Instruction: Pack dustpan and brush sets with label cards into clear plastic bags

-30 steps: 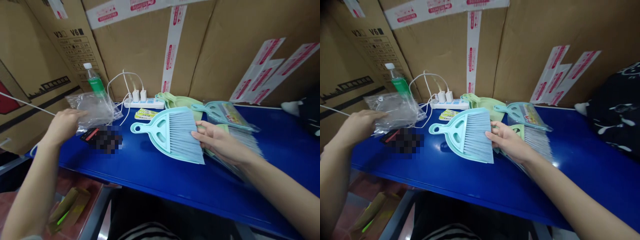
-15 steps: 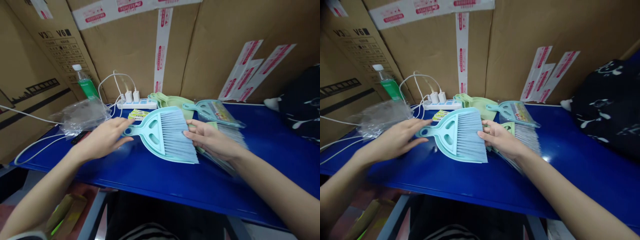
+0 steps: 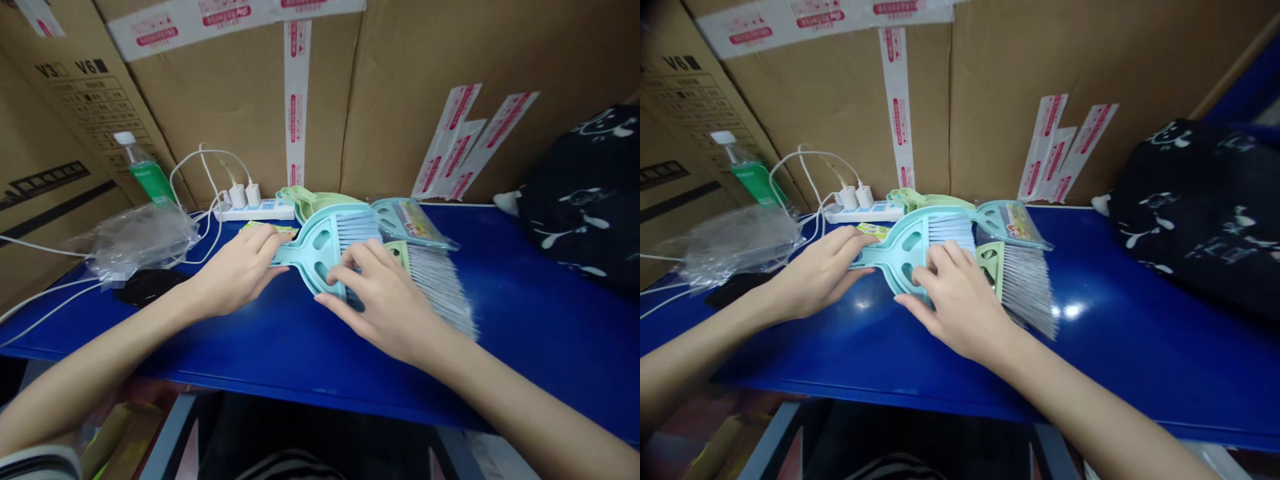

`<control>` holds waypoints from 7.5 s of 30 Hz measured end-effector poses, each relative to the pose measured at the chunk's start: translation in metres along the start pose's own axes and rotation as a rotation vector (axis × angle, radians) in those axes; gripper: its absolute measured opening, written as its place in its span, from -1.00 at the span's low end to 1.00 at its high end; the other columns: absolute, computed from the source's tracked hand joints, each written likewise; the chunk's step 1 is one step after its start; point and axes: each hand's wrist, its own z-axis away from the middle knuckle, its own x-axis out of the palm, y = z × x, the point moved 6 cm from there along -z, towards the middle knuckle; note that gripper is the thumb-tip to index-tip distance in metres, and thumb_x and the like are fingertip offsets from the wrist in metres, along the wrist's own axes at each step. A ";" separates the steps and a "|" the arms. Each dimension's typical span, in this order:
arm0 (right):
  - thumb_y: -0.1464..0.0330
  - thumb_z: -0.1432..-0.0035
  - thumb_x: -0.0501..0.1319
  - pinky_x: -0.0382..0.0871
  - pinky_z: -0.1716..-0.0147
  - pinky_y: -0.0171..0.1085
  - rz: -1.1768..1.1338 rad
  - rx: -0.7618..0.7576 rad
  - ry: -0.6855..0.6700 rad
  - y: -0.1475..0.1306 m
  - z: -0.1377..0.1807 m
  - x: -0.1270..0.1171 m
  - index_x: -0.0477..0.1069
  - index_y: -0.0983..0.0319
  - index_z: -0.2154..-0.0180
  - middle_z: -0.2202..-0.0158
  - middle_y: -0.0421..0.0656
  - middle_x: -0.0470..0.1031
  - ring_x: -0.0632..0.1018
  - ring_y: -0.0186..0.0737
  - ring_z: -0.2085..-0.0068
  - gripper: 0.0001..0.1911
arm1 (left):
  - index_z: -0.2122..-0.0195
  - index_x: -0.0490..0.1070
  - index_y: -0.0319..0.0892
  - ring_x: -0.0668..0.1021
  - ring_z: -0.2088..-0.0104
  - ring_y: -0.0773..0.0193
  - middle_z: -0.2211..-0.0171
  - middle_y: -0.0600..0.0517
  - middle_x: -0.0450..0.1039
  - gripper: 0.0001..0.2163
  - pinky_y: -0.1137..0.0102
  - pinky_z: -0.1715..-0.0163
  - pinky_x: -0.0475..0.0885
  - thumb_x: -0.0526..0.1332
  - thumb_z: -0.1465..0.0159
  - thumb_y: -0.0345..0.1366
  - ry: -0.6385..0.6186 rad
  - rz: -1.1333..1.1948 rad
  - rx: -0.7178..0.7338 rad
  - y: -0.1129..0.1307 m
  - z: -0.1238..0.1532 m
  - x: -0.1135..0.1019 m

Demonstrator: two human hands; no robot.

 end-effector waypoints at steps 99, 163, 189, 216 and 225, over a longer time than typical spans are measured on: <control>0.43 -0.16 0.02 0.28 0.42 -0.17 0.403 0.635 -0.135 0.150 0.003 -0.005 0.46 0.19 0.29 0.21 0.03 0.54 0.54 0.05 0.22 -0.77 | -0.20 0.25 -0.13 0.39 -0.11 0.05 -0.12 -0.08 0.36 -0.46 0.28 -0.09 0.27 0.09 -0.16 -0.16 -0.623 -0.033 -0.030 -0.109 -0.162 0.094; 0.51 -0.09 0.03 0.19 0.55 -0.33 -0.293 0.153 -0.127 0.023 -0.007 0.015 0.35 0.18 0.30 0.59 -0.28 0.32 0.35 -0.30 0.57 -0.81 | -0.19 0.25 -0.17 0.52 0.33 0.22 0.32 -0.03 0.42 -0.58 0.39 0.30 0.46 0.02 -0.29 -0.47 -0.209 -0.307 -0.149 -0.012 0.065 0.014; 0.32 -0.22 0.07 0.38 0.41 -0.20 -0.183 0.156 -0.250 0.008 0.005 0.056 0.45 0.19 0.25 0.56 -0.20 0.40 0.49 -0.17 0.43 -0.81 | -0.25 0.13 -0.33 0.47 0.04 -0.07 0.06 -0.27 0.39 -0.33 0.08 0.03 0.37 -0.14 -0.34 0.14 0.008 -0.301 -0.417 -0.032 0.127 0.019; 0.34 -0.10 0.13 0.25 0.55 -0.26 -0.367 0.354 -0.429 0.014 0.004 0.070 0.32 0.27 -0.13 0.50 -0.24 0.44 0.39 -0.25 0.56 -0.48 | -0.16 0.18 -0.19 0.47 0.09 0.14 0.09 -0.16 0.38 -0.69 0.25 0.15 0.47 -0.07 -0.42 -0.35 -0.003 0.063 -0.166 -0.002 0.115 0.022; 0.44 -0.20 -0.05 0.41 0.33 -0.14 -0.162 0.197 -0.090 0.024 -0.010 0.025 0.39 0.24 0.01 0.18 0.01 0.52 0.55 -0.09 0.27 -0.62 | -0.14 0.22 -0.18 0.48 0.07 0.16 0.07 -0.13 0.39 -0.71 0.27 0.11 0.46 -0.04 -0.42 -0.30 -0.004 0.186 -0.223 -0.009 0.121 0.023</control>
